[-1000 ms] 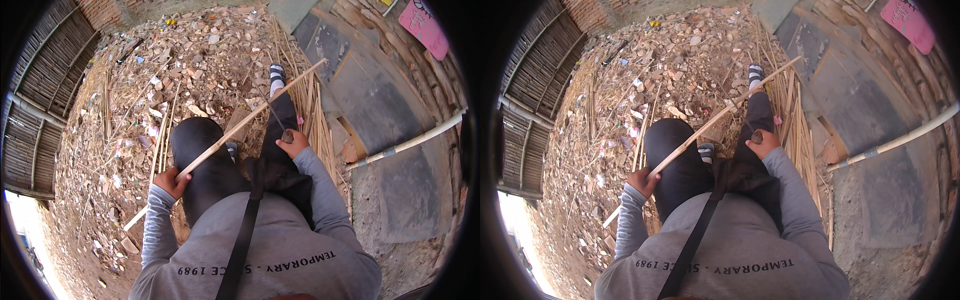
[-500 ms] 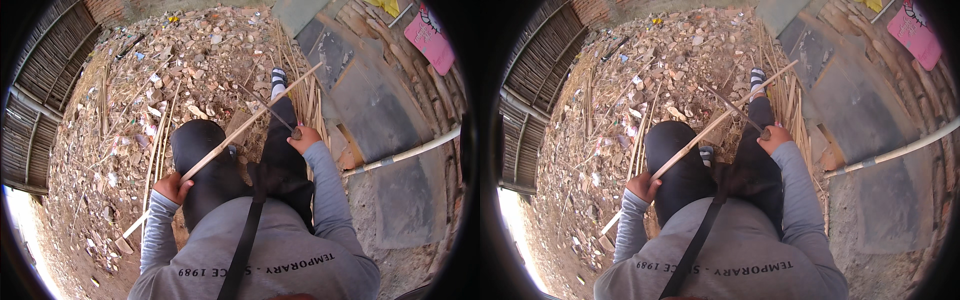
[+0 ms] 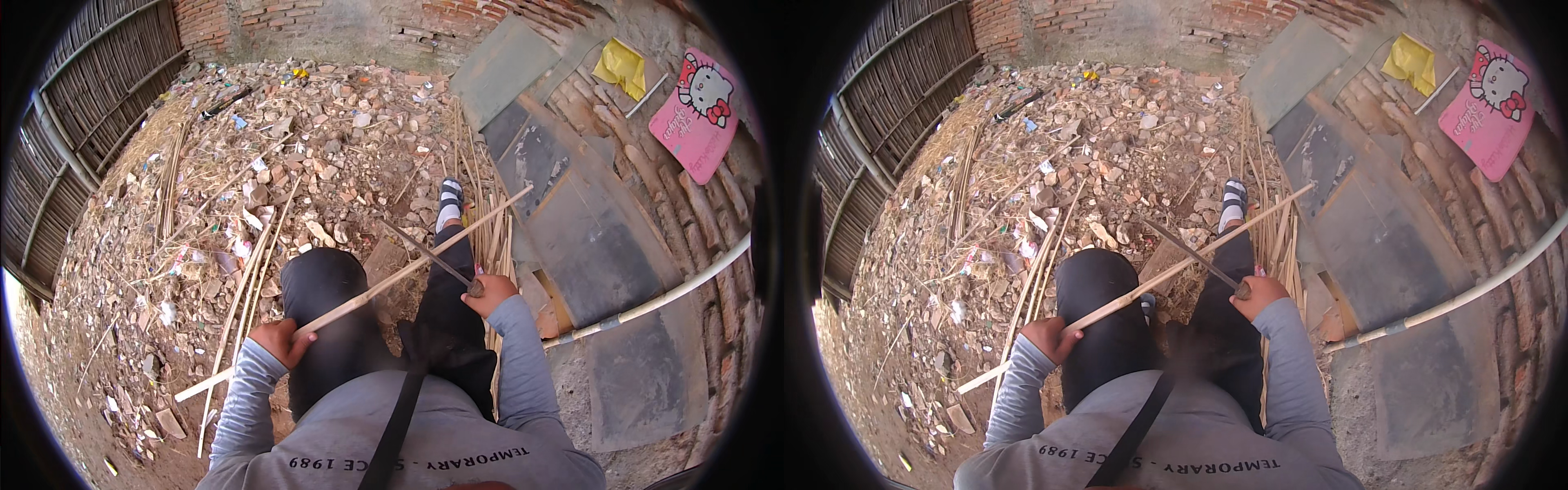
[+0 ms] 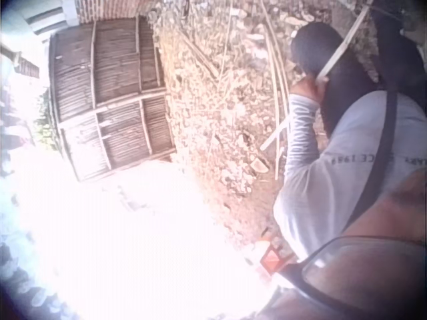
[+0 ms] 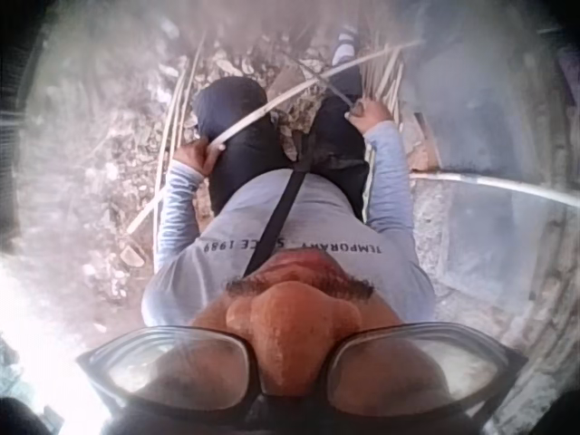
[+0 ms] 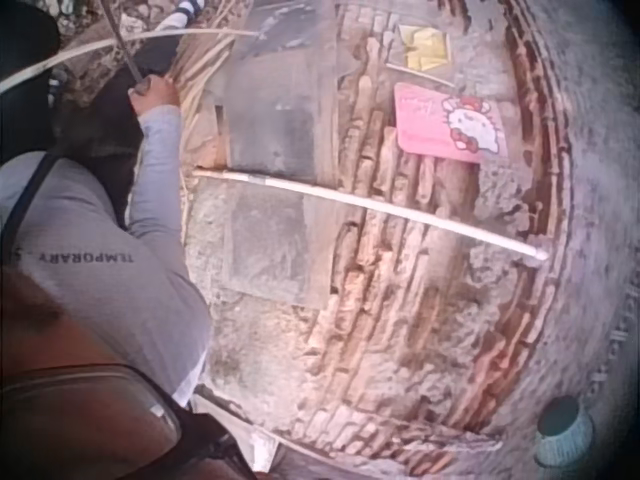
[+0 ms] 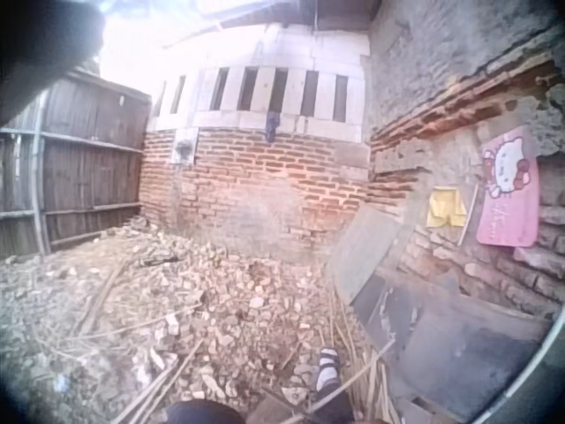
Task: The person strips thin layers from a bamboo pole using a knife, working outdoors on the ground.
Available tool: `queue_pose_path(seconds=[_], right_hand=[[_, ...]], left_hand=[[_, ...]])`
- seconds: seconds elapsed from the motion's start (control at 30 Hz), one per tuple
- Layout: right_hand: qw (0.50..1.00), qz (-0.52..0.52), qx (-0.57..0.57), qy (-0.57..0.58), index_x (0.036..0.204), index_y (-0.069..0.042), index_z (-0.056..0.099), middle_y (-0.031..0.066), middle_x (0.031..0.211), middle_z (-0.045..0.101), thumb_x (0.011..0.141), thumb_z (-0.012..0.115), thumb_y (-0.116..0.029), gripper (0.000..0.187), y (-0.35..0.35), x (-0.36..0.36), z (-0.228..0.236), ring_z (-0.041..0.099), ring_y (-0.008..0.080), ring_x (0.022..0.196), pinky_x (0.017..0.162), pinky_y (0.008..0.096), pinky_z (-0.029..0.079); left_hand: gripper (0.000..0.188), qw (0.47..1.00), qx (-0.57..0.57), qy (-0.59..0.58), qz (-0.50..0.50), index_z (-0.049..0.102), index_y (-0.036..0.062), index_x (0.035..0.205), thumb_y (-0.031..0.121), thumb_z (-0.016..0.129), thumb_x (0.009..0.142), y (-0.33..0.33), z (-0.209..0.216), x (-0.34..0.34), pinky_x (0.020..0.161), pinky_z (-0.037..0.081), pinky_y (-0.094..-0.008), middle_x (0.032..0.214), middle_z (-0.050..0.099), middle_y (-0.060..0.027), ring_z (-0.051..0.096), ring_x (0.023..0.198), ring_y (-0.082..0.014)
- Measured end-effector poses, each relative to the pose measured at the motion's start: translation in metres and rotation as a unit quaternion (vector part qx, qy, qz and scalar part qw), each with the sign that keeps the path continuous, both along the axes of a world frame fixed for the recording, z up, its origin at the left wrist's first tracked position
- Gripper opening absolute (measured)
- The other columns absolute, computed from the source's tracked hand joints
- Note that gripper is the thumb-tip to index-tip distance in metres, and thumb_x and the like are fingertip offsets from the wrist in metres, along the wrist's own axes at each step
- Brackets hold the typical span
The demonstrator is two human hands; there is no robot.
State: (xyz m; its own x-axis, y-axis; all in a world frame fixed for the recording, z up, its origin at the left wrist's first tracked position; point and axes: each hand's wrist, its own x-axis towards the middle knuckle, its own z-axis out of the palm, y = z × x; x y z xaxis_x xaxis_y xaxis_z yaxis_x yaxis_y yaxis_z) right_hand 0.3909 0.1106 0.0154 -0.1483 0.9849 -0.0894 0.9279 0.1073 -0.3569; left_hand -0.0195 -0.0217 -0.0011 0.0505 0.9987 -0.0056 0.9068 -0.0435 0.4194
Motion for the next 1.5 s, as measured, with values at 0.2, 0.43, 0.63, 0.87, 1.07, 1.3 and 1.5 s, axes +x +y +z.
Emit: queue_pose_path(seconds=[0.2, 0.43, 0.63, 0.87, 1.07, 1.3, 1.5], right_hand=[[0.999, -0.026, 0.012, 0.036, 0.088, -0.005, 0.066, 0.0176, 0.082, 0.066, 0.071, 0.075, -0.036, 0.037, 0.013, 0.026, -0.038, 0.064, 0.0371, 0.082, 0.077, 0.0418, 0.051], [0.999, 0.019, -0.028, 0.034, 0.087, -0.005, 0.066, 0.017, 0.085, 0.066, 0.071, 0.075, -0.038, 0.037, 0.005, 0.014, -0.029, 0.064, 0.0364, 0.086, 0.079, 0.0422, 0.051], [0.996, -0.007, 0.086, -0.004, 0.086, -0.006, 0.067, 0.0156, 0.085, 0.067, 0.072, 0.074, -0.04, 0.037, 0.004, 0.024, -0.06, 0.065, 0.0347, 0.086, 0.078, 0.0417, 0.051], [0.993, -0.053, -0.102, 0.032, 0.09, -0.007, 0.068, 0.0167, 0.088, 0.068, 0.071, 0.074, -0.039, 0.038, 0.01, 0.035, -0.048, 0.064, 0.0359, 0.087, 0.08, 0.0414, 0.051], [0.998, -0.027, -0.046, 0.045, 0.089, -0.006, 0.068, 0.0165, 0.087, 0.068, 0.071, 0.075, -0.038, 0.037, -0.007, 0.017, -0.039, 0.065, 0.0357, 0.087, 0.079, 0.0419, 0.051], [0.998, -0.044, -0.021, 0.036, 0.086, -0.006, 0.067, 0.0157, 0.083, 0.067, 0.071, 0.075, -0.039, 0.037, -0.003, 0.023, -0.048, 0.065, 0.0354, 0.085, 0.078, 0.0418, 0.051], [0.996, -0.019, -0.08, 0.034, 0.088, -0.006, 0.067, 0.0162, 0.086, 0.067, 0.071, 0.075, -0.04, 0.039, 0.002, 0.03, -0.034, 0.064, 0.0355, 0.087, 0.078, 0.0418, 0.051]], left_hand=[[0.048, 1.0, -0.002, -0.002, -0.013, 0.057, 0.0012, 0.075, 0.048, 0.064, 0.084, 0.003, 0.002, 0.002, 0.062, 0.048, -0.0473, 0.067, 0.059, -0.0206, 0.061, 0.067, -0.0414], [0.048, 1.0, -0.008, 0.003, -0.004, 0.057, 0.0009, 0.076, 0.048, 0.064, 0.084, 0.001, 0.005, 0.0, 0.063, 0.048, -0.0477, 0.066, 0.059, -0.0214, 0.061, 0.067, -0.042], [0.046, 1.0, 0.005, 0.005, -0.019, 0.06, 0.0007, 0.081, 0.046, 0.061, 0.087, 0.006, 0.001, -0.001, 0.063, 0.049, -0.0478, 0.067, 0.06, -0.0222, 0.062, 0.068, -0.0427], [0.049, 1.0, -0.003, 0.021, -0.023, 0.06, 0.0007, 0.079, 0.049, 0.062, 0.085, 0.01, 0.008, 0.003, 0.062, 0.049, -0.0475, 0.065, 0.06, -0.0216, 0.061, 0.067, -0.0423], [0.05, 1.0, 0.002, 0.015, -0.011, 0.059, 0.0004, 0.074, 0.049, 0.064, 0.084, 0.007, 0.004, -0.002, 0.059, 0.048, -0.0465, 0.064, 0.06, -0.0202, 0.061, 0.064, -0.0414], [0.051, 1.0, 0.013, 0.012, -0.013, 0.059, 0.0007, 0.074, 0.05, 0.065, 0.083, 0.011, -0.001, -0.002, 0.058, 0.048, -0.046, 0.062, 0.059, -0.0197, 0.061, 0.062, -0.041], [0.054, 1.0, 0.013, -0.001, -0.011, 0.056, 0.002, 0.07, 0.054, 0.063, 0.083, 0.011, 0.002, 0.001, 0.057, 0.047, -0.0459, 0.06, 0.058, -0.0189, 0.06, 0.06, -0.0402]])
